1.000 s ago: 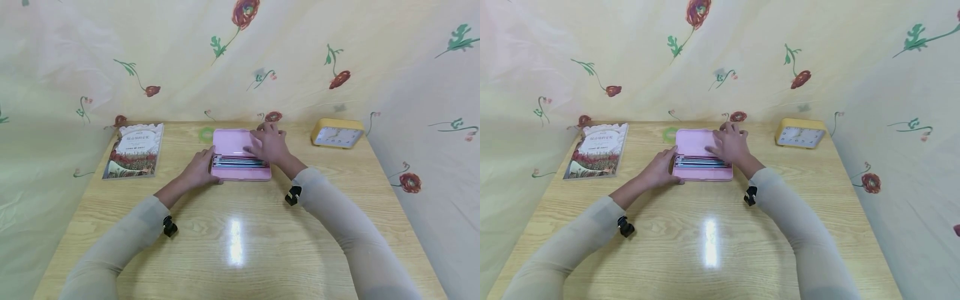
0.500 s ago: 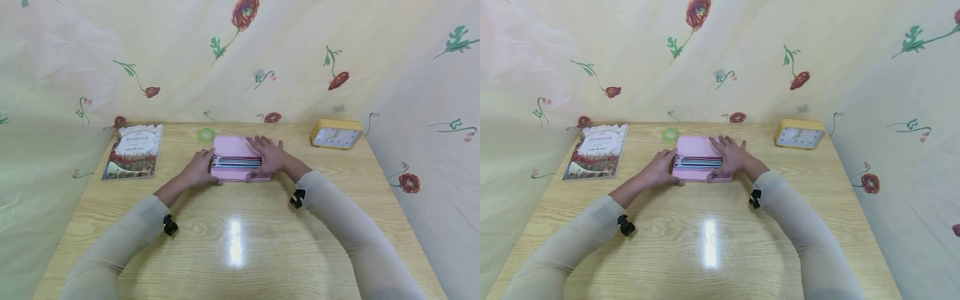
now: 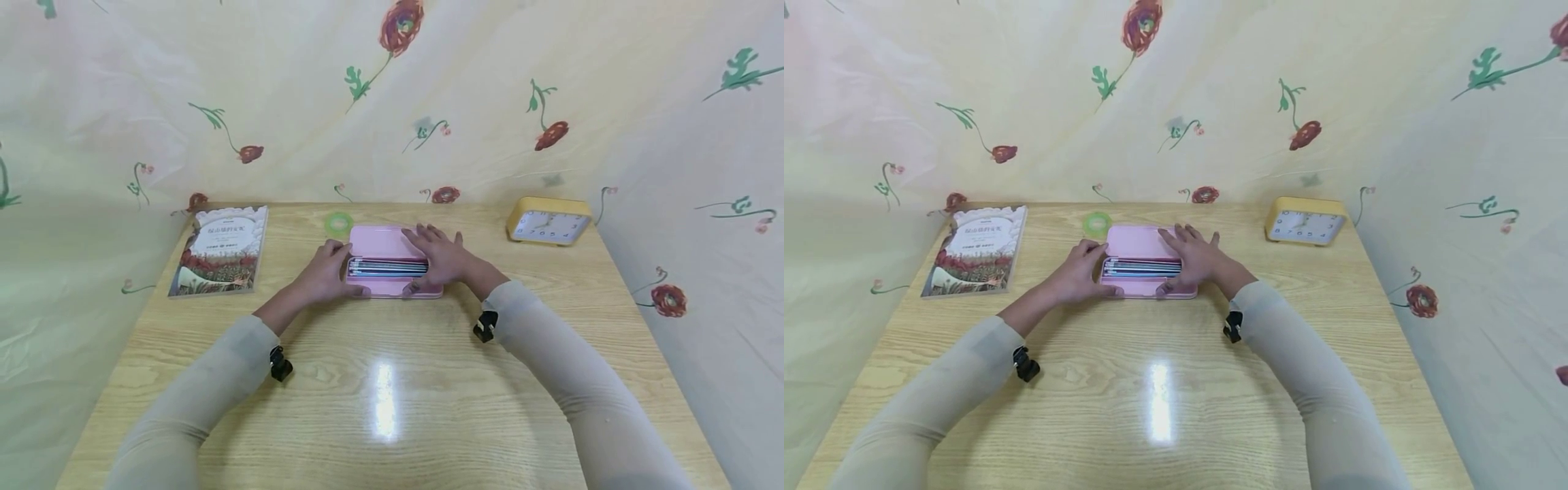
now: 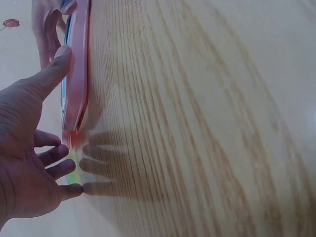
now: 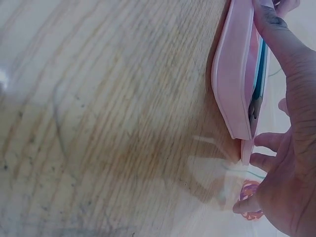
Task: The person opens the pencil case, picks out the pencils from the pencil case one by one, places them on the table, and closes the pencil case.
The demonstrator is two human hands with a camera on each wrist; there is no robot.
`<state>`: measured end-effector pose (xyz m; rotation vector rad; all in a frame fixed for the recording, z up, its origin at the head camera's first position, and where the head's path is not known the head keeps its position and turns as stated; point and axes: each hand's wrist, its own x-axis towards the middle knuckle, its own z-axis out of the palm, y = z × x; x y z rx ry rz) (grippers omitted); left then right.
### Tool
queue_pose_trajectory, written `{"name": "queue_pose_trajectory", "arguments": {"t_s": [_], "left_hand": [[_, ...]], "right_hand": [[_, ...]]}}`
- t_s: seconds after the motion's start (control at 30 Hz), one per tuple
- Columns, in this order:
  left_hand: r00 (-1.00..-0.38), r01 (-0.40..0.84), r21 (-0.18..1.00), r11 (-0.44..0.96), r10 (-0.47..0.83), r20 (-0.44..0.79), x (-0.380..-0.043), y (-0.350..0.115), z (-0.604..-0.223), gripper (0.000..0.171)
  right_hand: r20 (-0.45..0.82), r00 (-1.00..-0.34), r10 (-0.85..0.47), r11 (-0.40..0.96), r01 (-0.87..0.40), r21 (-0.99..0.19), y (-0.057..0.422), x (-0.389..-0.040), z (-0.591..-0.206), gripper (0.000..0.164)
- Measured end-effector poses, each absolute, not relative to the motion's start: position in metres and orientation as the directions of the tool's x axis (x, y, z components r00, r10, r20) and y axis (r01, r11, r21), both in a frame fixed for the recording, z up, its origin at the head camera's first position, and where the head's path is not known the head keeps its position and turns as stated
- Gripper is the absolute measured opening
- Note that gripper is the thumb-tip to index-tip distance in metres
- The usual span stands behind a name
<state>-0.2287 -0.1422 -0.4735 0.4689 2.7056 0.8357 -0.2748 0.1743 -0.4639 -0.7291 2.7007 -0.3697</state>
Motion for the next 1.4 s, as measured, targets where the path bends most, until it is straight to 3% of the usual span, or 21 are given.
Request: {"name": "queue_pose_trajectory", "arguments": {"t_s": [0.23,0.33,0.57,0.77,1.03,1.4], "left_hand": [[-0.888,0.237,0.517,0.822,0.4,-0.228,-0.23,-0.143,-0.471,0.133],[-0.879,0.265,0.49,0.831,0.417,-0.232,-0.23,-0.144,-0.47,0.134],[-0.874,0.274,0.482,0.832,0.425,-0.237,-0.232,-0.147,-0.472,0.135],[-0.871,0.305,0.487,0.818,0.447,-0.205,-0.234,-0.147,-0.475,0.134],[-0.874,0.288,0.489,0.823,0.435,-0.217,-0.234,-0.147,-0.474,0.135],[-0.879,0.264,0.51,0.819,0.422,-0.223,-0.234,-0.147,-0.475,0.136]], "right_hand": [[-0.244,-0.815,-0.526,0.835,-0.44,-0.329,0.172,-0.274,-0.462,0.134],[-0.197,-0.814,-0.547,0.816,-0.465,-0.344,0.168,-0.271,-0.46,0.122],[0.012,-0.783,-0.622,0.732,-0.587,-0.345,0.141,-0.257,-0.458,0.048],[0.034,-0.738,-0.674,0.726,-0.671,-0.151,0.122,-0.25,-0.447,0.014],[-0.044,-0.713,-0.7,0.712,-0.701,0.034,0.111,-0.249,-0.446,0.012],[-0.03,-0.752,-0.659,0.752,-0.659,0.006,0.109,-0.25,-0.449,0.01]]}}
